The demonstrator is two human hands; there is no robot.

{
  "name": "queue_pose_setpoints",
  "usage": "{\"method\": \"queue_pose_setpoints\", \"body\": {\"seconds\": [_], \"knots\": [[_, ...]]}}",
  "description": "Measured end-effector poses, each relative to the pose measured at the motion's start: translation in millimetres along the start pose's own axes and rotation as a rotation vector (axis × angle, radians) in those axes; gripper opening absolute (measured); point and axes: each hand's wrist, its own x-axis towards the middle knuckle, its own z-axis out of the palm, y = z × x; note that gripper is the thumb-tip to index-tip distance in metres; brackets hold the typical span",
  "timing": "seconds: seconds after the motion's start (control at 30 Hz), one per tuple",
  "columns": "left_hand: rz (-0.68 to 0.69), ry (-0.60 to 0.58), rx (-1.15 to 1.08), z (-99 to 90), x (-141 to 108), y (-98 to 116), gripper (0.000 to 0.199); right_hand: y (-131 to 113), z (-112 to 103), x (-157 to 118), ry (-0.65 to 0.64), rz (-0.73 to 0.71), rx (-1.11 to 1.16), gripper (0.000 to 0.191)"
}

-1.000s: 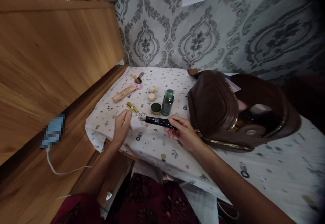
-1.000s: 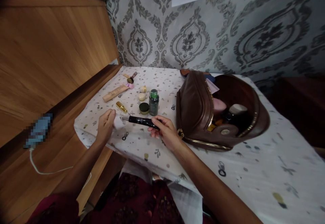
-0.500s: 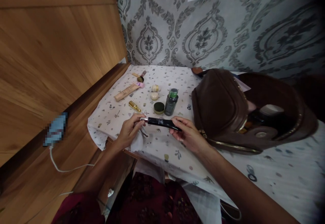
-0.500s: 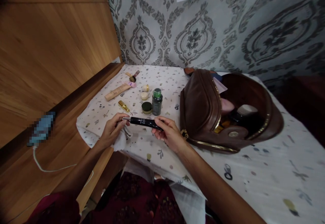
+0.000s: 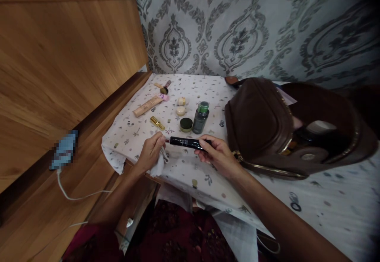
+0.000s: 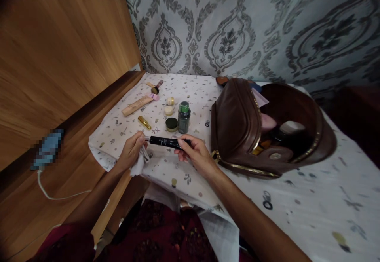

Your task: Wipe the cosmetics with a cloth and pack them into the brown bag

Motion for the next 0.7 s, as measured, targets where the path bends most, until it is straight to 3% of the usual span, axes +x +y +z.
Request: {"method": "queue_pose_setpoints", "body": {"seconds": [0.33,0.6,0.7], "knots": [[0.027,-0.092,-0.114,-7.5,-2.1,0.0,0.030,-0.1,-0.5,0.6,0.013,0.023,0.023,0.049],[0.037,-0.053,-0.108,-6.9,-1.2,-1.4,0.029,1.7,-0.1,0.8,0.009,0.009,0.025,0.048],[0.024,0.015,0.000,-4.9,0.5,0.7,0.041,4.3,-0.4,1.5,-0.003,-0.014,0.016,0.046]]}}
